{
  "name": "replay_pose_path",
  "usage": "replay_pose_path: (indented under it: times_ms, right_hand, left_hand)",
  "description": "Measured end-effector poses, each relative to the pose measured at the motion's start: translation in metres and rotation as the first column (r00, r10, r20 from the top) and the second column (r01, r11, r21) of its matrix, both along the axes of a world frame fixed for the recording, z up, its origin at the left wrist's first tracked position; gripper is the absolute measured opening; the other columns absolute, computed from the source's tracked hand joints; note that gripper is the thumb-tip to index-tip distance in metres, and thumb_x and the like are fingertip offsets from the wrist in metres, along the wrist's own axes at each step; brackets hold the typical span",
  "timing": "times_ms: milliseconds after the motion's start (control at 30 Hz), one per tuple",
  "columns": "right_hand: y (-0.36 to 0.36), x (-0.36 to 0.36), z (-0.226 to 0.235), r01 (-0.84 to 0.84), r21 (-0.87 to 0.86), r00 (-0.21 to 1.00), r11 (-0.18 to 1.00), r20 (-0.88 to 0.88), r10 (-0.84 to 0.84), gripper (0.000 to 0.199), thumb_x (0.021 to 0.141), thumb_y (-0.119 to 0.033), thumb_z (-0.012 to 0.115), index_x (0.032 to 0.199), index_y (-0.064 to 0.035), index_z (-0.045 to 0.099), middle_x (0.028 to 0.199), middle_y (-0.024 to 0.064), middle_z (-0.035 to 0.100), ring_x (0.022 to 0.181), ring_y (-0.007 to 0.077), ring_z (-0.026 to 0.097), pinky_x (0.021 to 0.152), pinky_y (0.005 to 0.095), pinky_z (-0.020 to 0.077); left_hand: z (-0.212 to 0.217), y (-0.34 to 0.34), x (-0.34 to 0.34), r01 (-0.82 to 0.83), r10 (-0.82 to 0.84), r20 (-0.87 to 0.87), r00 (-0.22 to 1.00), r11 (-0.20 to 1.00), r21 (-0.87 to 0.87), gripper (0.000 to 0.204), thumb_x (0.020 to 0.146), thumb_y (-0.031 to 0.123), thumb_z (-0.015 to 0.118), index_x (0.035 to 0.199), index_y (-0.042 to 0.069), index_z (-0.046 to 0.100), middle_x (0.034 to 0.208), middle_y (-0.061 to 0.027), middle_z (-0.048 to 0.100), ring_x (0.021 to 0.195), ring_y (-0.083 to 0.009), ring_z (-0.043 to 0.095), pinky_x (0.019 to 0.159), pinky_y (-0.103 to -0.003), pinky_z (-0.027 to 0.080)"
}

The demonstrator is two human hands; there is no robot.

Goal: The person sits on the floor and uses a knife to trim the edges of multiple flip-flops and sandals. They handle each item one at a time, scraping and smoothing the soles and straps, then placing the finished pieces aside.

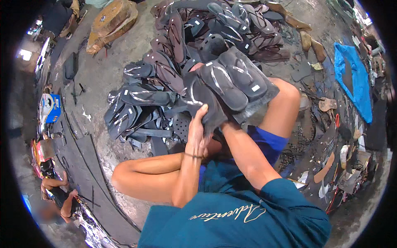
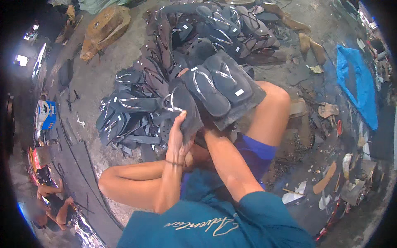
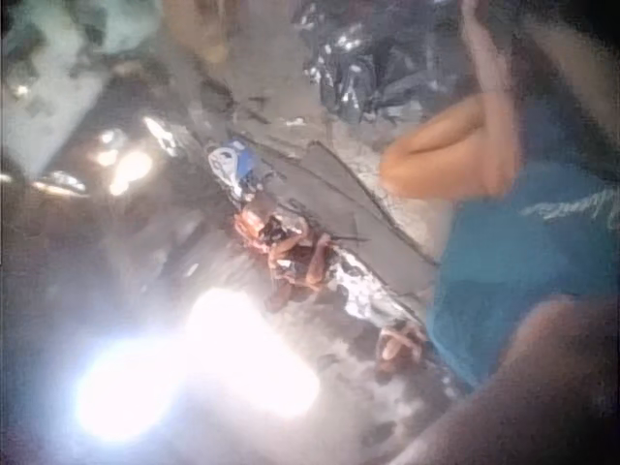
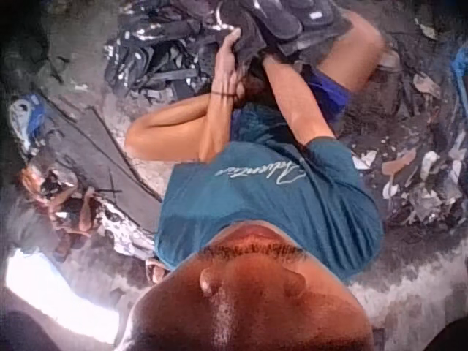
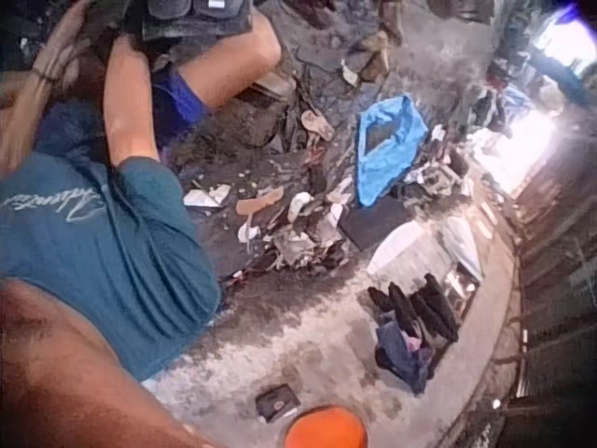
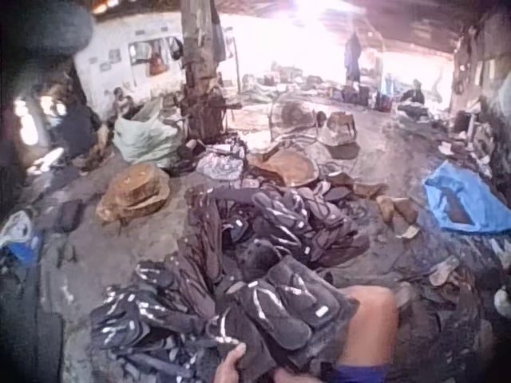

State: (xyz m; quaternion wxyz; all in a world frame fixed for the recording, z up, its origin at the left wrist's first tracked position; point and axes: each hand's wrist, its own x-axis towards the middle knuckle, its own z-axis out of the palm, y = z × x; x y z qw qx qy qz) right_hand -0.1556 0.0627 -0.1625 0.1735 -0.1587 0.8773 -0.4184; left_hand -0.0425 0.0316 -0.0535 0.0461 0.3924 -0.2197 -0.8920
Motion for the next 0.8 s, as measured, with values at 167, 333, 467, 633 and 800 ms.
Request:
replay_pose_path:
  times_ms: [167, 333, 467, 633, 800]
  right_hand:
    - [-0.057, 0.007, 0.045, 0.109, -0.095, 0.958, 0.989, 0.277, -0.079, 0.044, 0.088, -0.037, 0.056, 0.109, 0.0011, 0.053, 0.101, 0.0286, 0.062, 0.100, 0.0461, 0.058, 0.083, 0.0484, 0.0465]
    - [-0.036, 0.006, 0.142, -0.118, -0.241, 0.992, 0.963, 0.025, 0.127, 0.046, 0.081, -0.035, 0.066, 0.100, 0.0025, 0.047, 0.089, 0.0232, 0.061, 0.092, 0.0422, 0.062, 0.074, 0.0491, 0.0500]
    - [0.021, -0.043, 0.150, -0.255, 0.185, 0.939, 0.949, -0.188, 0.289, 0.070, 0.064, -0.035, 0.083, 0.109, -0.0013, 0.040, 0.109, 0.0237, 0.056, 0.097, 0.0402, 0.061, 0.079, 0.0465, 0.0511]
    - [0.060, -0.058, 0.150, -0.328, 0.355, 0.895, 0.875, -0.181, 0.408, 0.085, 0.057, -0.030, 0.087, 0.118, -0.0009, 0.036, 0.114, 0.0252, 0.055, 0.105, 0.0422, 0.057, 0.086, 0.0462, 0.0479]
    - [0.085, -0.053, 0.145, -0.305, 0.330, 0.899, 0.893, -0.210, 0.385, 0.070, 0.067, -0.026, 0.081, 0.118, -0.0009, 0.039, 0.110, 0.0244, 0.058, 0.103, 0.0426, 0.057, 0.085, 0.0466, 0.0476]
  left_hand:
    - [0.046, 0.009, 0.068, -0.133, 0.140, -0.018, 0.990, 0.891, -0.435, 0.046, 0.086, 0.025, 0.065, 0.123, 0.002, 0.050, 0.109, -0.0106, 0.060, 0.094, -0.0239, 0.063, 0.084, -0.038, 0.053]
    - [0.016, -0.055, 0.036, -0.485, 0.449, -0.186, 0.874, 0.821, -0.302, 0.029, 0.089, 0.030, 0.062, 0.110, 0.011, 0.054, 0.102, -0.0046, 0.060, 0.096, -0.0186, 0.060, 0.084, -0.038, 0.052]
    - [-0.046, 0.018, -0.021, 0.117, -0.028, 0.223, 0.974, 0.910, -0.397, 0.039, 0.087, 0.031, 0.063, 0.112, 0.002, 0.055, 0.103, -0.0055, 0.061, 0.093, -0.0181, 0.058, 0.084, -0.034, 0.046]
    - [-0.083, 0.042, -0.056, 0.136, -0.110, 0.089, 0.990, 0.907, -0.399, 0.025, 0.084, 0.019, 0.069, 0.100, 0.000, 0.063, 0.097, -0.0023, 0.064, 0.086, -0.0127, 0.058, 0.075, -0.027, 0.046]
    - [-0.040, 0.028, -0.061, -0.011, 0.120, 0.177, 0.977, 0.855, -0.519, 0.051, 0.081, 0.022, 0.071, 0.117, -0.004, 0.046, 0.104, -0.0102, 0.059, 0.092, -0.0174, 0.057, 0.081, -0.030, 0.048]
